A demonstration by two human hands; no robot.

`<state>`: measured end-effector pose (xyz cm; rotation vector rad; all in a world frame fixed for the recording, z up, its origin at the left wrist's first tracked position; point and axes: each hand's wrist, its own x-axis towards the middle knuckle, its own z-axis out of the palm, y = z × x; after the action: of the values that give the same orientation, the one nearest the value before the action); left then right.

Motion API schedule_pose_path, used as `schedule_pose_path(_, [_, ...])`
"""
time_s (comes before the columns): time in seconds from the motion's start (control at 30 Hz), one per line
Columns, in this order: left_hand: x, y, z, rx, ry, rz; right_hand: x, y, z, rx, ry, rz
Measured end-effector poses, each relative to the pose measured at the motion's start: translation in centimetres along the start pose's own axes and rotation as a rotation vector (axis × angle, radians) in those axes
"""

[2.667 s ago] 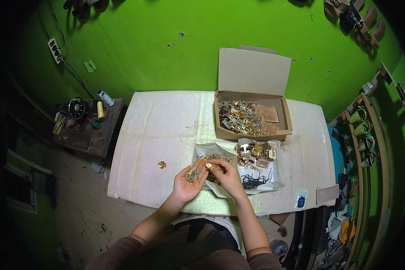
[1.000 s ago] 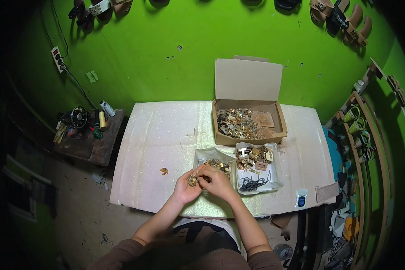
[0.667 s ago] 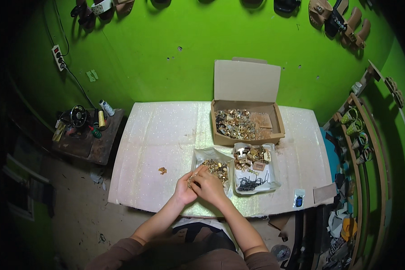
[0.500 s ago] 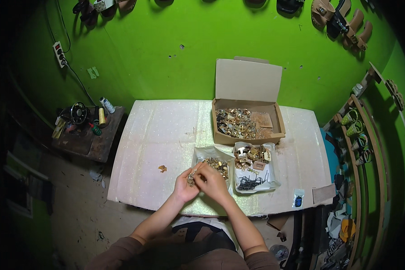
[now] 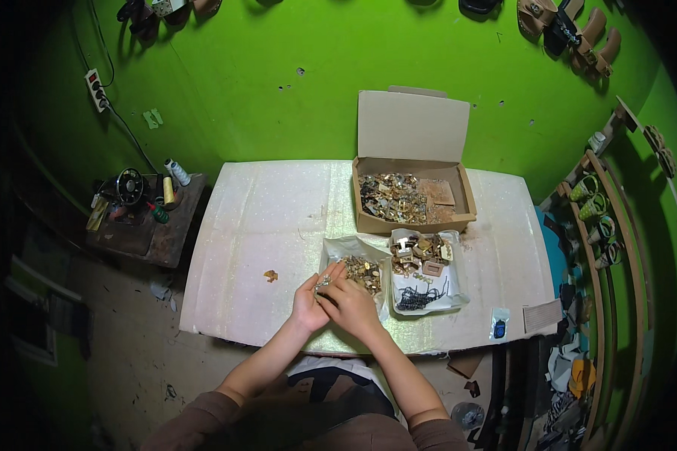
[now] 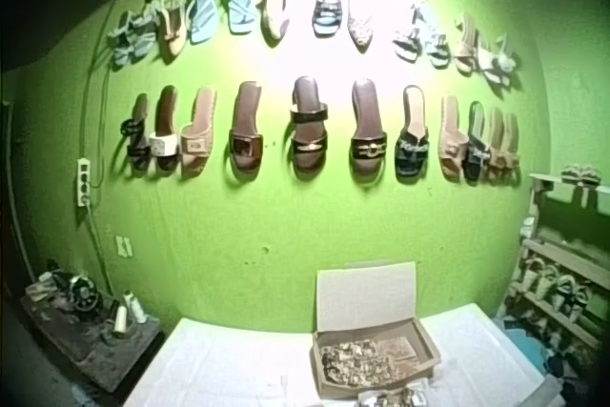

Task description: Manually sorting various metal shoe accessories and buckles from a large box into smaller containers.

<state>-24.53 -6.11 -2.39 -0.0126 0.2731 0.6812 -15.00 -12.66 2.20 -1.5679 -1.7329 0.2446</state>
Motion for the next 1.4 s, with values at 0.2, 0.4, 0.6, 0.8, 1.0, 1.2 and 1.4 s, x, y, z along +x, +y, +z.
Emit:
schedule_pose_path(0.2, [0.2, 0.0, 0.0, -0.026, 0.018, 0.019, -0.2, 1.2, -0.2, 0.058, 0.03, 0.087])
schedule_pose_path(0.4, [0.3, 0.6, 0.2, -0.094, 0.033, 0.006, 0.0, 2.9, -1.5, 0.095, 0.16, 0.243])
schedule_pose_path(0.6, [1.3, 0.6, 0.6, -0.03, 0.313, 0.051, -1.0, 3.9, -1.2, 0.247, 0.228, 0.343])
schedule_pose_path(0.8, [3.2, 0.3, 0.8, 0.127, 0.434, -0.003, -2.0, 4.7, -1.7, 0.413, 0.195, 0.508])
schedule_pose_path(1.0, [5.3, 0.4, -0.1, 0.259, 0.405, -0.037, -2.5, 5.8, -2.1, 0.463, 0.168, 0.49])
schedule_pose_path(1.2, [4.7, -1.9, 2.5, 0.36, 0.535, 0.094, -2.8, 8.0, -3.5, 0.478, 0.152, 0.461])
schedule_pose_path(1.4, [3.6, -4.1, 6.3, 0.563, 0.506, 0.17, -3.3, 9.3, -6.3, 0.576, 0.036, 0.498])
